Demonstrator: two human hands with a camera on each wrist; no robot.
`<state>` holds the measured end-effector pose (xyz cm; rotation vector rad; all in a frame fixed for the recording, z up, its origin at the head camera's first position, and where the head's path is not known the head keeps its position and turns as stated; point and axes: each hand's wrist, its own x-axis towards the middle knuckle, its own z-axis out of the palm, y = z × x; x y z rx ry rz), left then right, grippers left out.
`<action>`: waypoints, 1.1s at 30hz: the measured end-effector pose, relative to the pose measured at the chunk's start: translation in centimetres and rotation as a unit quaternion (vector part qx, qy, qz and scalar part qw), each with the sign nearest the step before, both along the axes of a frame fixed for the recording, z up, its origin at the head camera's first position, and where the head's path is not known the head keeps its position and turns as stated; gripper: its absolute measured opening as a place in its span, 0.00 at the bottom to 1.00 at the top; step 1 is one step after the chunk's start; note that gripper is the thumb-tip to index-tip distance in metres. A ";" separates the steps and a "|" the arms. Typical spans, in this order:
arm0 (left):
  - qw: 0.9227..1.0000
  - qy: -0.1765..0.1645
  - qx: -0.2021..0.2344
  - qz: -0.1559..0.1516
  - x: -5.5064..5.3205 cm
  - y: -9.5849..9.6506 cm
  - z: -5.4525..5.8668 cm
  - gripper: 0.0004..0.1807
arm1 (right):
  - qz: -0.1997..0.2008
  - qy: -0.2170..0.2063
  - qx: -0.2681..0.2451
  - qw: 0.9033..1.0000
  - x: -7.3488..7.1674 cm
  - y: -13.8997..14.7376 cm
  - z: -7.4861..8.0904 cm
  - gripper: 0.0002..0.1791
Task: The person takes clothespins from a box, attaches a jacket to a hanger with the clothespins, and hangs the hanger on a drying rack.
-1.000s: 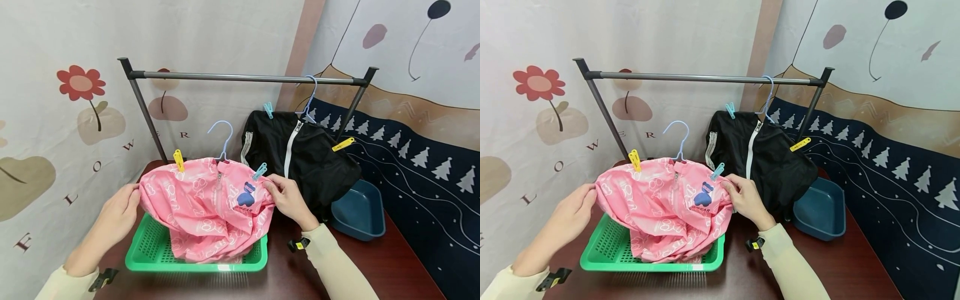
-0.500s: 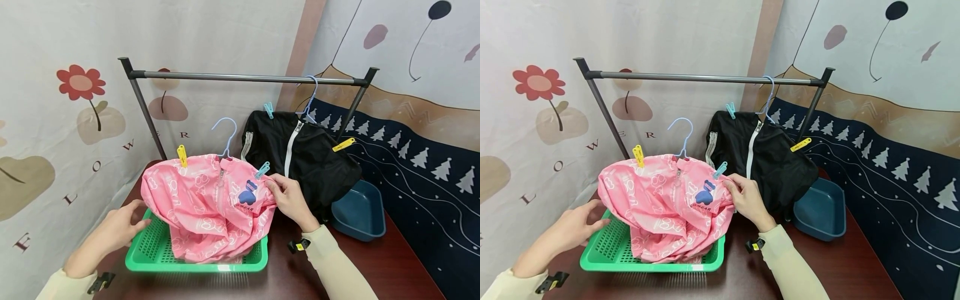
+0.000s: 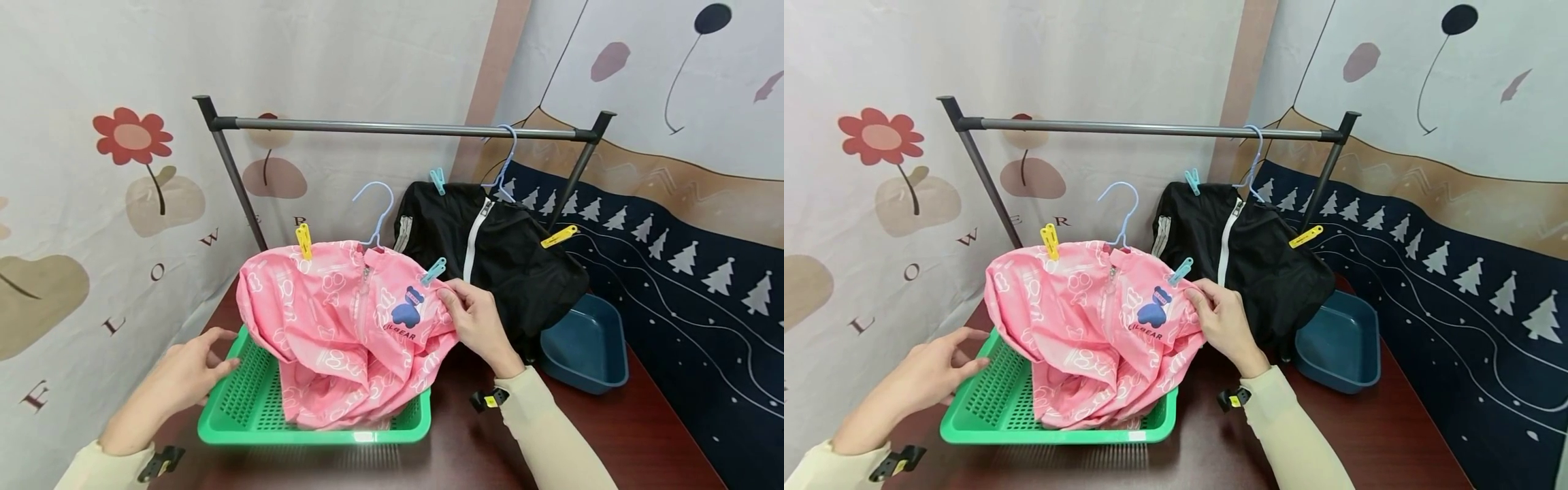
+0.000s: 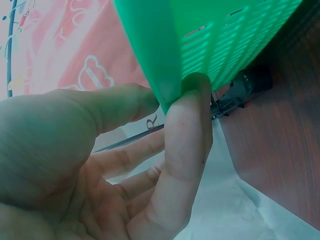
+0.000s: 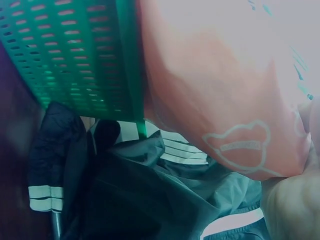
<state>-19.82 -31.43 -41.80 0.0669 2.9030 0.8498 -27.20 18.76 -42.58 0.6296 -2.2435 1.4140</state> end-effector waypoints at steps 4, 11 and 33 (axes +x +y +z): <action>1.000 0.000 0.004 0.004 0.0 0.0 0.0 0.32 | -0.004 -0.002 -0.006 1.000 0.1 0.1 0.3 0.07; 1.000 0.016 -0.024 0.012 0.2 0.0 0.2 0.34 | -0.012 -0.009 -0.017 1.000 0.3 0.0 0.6 0.08; 0.986 0.147 -0.070 -0.047 2.9 6.4 2.1 0.38 | -0.025 -0.014 -0.050 0.998 0.5 -0.4 0.5 0.09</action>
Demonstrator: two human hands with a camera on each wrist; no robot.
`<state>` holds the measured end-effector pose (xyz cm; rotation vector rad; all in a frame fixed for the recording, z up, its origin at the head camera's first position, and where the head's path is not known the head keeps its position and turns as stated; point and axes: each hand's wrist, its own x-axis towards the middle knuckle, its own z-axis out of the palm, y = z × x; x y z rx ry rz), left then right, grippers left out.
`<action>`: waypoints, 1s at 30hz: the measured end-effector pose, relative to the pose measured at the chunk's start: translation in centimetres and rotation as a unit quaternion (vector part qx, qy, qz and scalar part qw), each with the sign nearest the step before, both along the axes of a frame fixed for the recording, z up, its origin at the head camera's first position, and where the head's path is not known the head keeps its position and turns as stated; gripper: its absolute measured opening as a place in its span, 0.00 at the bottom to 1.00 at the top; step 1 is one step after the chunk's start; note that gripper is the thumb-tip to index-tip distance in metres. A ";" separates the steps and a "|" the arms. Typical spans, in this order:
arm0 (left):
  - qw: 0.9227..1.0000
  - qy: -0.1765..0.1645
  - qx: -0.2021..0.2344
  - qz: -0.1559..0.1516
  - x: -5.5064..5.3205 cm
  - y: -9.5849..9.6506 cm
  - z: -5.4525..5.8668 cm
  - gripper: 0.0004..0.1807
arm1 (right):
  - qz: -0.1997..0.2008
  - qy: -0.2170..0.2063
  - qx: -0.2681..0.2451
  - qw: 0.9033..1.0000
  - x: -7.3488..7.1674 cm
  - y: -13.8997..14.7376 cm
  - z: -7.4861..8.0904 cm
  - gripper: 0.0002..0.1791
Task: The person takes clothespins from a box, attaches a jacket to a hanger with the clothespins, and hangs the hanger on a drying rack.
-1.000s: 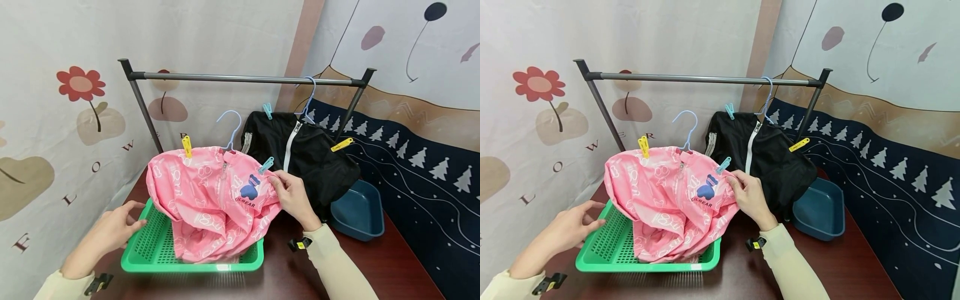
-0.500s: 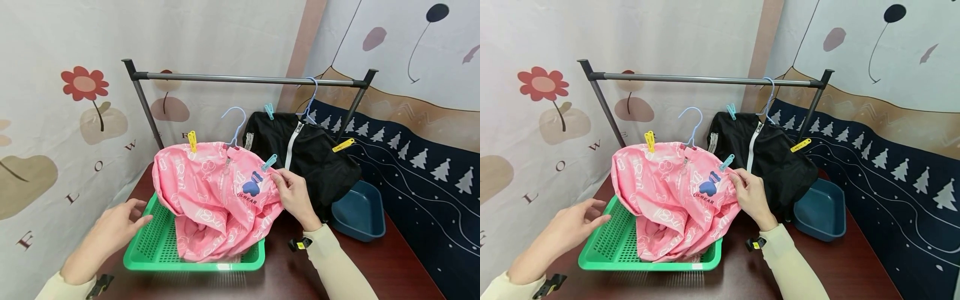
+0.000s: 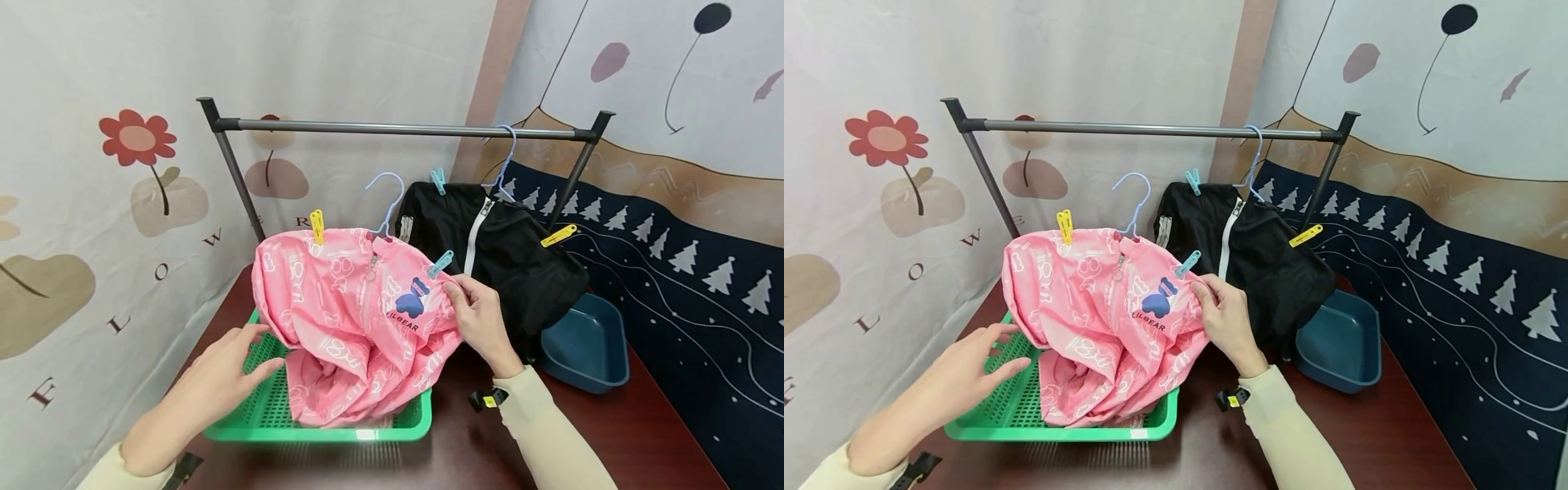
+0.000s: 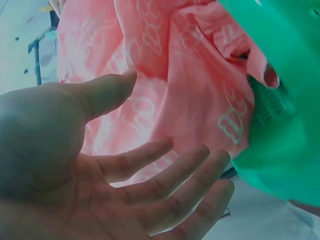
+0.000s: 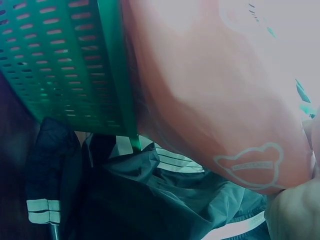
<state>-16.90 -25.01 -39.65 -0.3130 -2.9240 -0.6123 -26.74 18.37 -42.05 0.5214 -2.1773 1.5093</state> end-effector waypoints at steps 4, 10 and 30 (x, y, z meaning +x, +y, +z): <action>1.000 -0.028 0.002 -0.002 0.1 1.0 0.1 0.43 | -0.010 0.016 -0.005 1.000 -0.1 -0.1 0.1 0.09; 0.999 -0.046 0.009 -0.013 0.5 2.2 0.1 0.47 | -0.024 0.027 -0.007 0.999 0.3 -0.1 0.7 0.10; 0.984 -0.149 0.034 -0.087 -1.2 5.5 0.8 0.77 | -0.086 0.047 -0.039 0.994 1.7 1.2 1.5 0.10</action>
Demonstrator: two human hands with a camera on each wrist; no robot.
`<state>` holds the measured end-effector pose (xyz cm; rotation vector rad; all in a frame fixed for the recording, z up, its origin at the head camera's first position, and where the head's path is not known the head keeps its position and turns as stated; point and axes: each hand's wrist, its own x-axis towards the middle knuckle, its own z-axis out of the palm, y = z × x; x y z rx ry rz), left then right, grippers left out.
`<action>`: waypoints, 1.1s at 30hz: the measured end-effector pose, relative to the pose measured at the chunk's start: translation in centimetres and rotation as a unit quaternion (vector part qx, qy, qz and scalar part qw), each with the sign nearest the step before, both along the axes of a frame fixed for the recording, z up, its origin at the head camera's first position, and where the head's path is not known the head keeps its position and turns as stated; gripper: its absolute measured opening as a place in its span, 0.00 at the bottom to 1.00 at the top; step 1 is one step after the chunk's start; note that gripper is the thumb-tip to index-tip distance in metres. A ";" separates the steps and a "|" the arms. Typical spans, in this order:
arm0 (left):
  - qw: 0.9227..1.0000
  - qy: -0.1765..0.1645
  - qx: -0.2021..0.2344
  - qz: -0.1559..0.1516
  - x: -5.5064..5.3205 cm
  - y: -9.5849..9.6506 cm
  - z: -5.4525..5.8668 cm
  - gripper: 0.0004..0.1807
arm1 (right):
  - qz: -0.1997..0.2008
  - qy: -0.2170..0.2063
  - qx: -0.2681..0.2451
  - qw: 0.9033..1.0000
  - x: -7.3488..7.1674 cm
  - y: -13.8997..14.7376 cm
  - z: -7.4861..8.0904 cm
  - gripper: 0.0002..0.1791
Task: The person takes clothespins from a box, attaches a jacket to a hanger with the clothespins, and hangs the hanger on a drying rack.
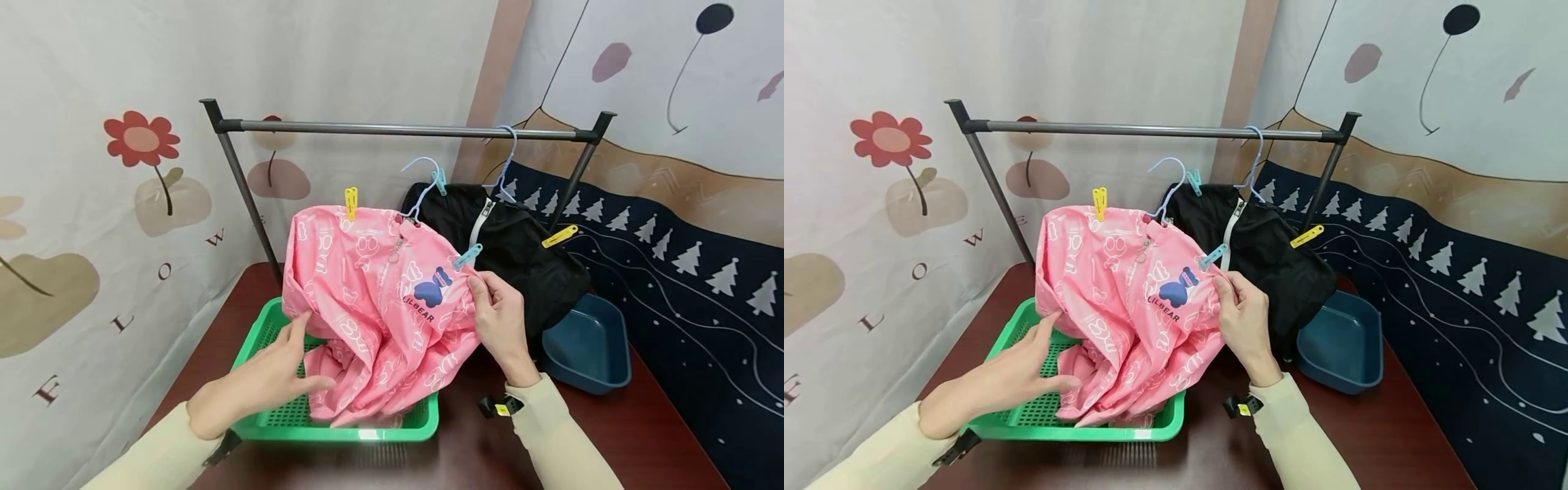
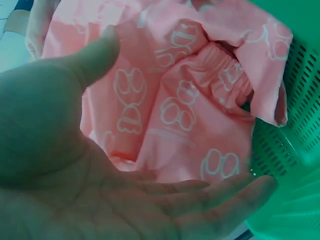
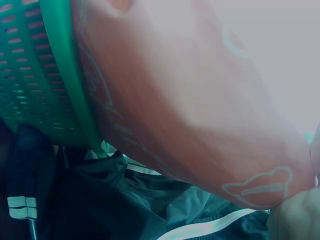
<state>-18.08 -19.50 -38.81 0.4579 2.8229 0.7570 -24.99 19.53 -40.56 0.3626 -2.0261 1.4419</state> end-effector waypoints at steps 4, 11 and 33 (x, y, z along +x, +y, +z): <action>0.999 -0.038 0.004 -0.021 -0.6 0.6 -0.1 0.83 | -0.006 -0.007 0.002 1.000 -0.1 0.2 -0.2 0.10; 0.996 -0.062 0.019 -0.064 -0.6 3.4 -0.6 0.87 | -0.016 -0.017 -0.001 1.000 -0.1 0.2 -0.3 0.11; 0.988 -0.094 -0.094 -0.074 -2.5 10.6 -2.1 0.91 | -0.005 -0.045 0.014 0.999 0.3 0.1 -1.0 0.11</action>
